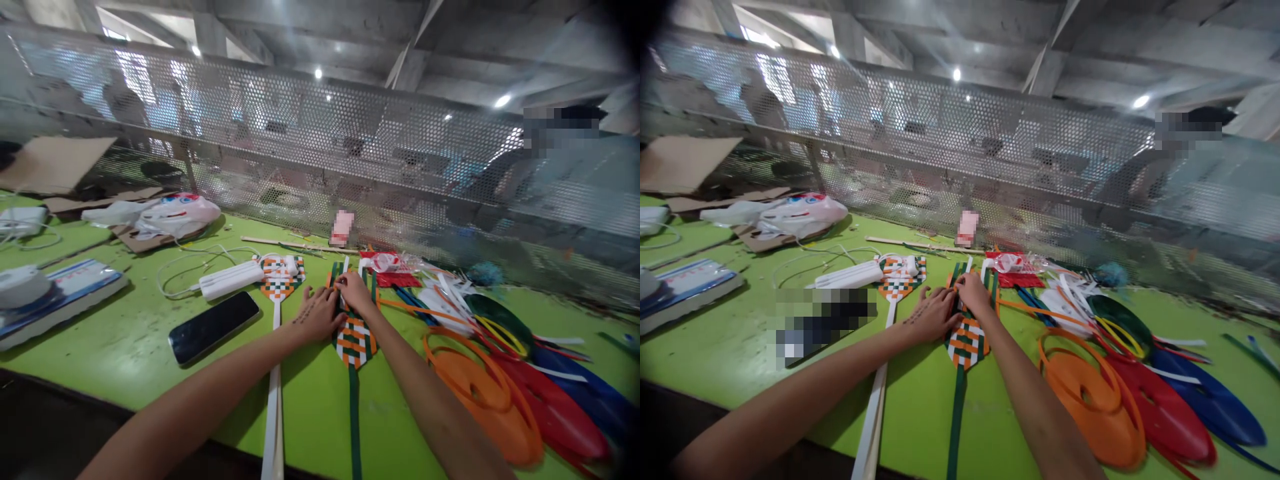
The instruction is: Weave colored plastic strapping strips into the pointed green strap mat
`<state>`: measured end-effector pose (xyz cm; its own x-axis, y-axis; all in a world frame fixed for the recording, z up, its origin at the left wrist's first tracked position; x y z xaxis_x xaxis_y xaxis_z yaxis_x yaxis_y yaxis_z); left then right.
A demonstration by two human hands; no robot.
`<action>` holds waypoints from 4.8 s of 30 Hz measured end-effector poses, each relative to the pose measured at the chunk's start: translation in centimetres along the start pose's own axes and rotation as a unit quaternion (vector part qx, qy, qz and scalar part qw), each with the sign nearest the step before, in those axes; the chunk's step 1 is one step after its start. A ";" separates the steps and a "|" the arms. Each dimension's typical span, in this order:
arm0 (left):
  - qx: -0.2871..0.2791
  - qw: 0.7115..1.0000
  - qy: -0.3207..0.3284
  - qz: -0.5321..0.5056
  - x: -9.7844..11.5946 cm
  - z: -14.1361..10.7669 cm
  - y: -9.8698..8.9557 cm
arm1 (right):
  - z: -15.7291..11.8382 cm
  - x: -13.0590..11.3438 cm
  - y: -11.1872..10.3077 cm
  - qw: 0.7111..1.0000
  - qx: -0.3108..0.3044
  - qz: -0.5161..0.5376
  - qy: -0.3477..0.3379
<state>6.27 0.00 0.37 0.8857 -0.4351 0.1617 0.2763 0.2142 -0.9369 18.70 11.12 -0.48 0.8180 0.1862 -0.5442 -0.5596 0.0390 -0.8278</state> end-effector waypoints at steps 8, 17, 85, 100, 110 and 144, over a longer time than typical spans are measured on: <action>-0.001 1.000 0.004 -0.015 0.1 -0.1 -0.5 | 0.6 -0.2 0.7 1.000 -0.019 -0.008 0.001; 0.009 1.000 -0.002 -0.013 -0.1 -0.2 -0.2 | 0.1 -0.2 0.7 0.999 -0.021 -0.011 0.028; 0.008 0.999 -0.019 0.028 -0.1 -0.2 -0.5 | 0.4 5.5 -8.4 0.974 0.172 0.143 -0.038; 0.008 1.000 -0.021 0.011 -0.3 -0.2 -0.5 | -2.1 10.4 -10.6 0.984 0.035 -0.175 0.010; 0.000 0.999 -0.018 0.036 -0.2 -0.1 -0.7 | -1.9 10.5 -9.2 0.992 -0.042 -0.118 0.023; -0.001 0.999 -0.004 0.046 0.0 -0.1 -1.1 | -2.9 8.8 -10.5 0.974 -0.221 0.039 0.012</action>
<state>5.92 -0.26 1.34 0.9102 -0.4067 0.0777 0.1932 0.2511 -0.9485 32.13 9.52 3.01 0.7807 0.1493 -0.6067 -0.5125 -0.4025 -0.7585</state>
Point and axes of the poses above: each hand's wrist, its own z-axis towards the middle knuckle, its own y-axis out of the palm, x = y × z, the point moved 5 cm from there along z, towards the middle knuckle, and after that the axes turned 7 degrees about z, right-handed, at the moved point
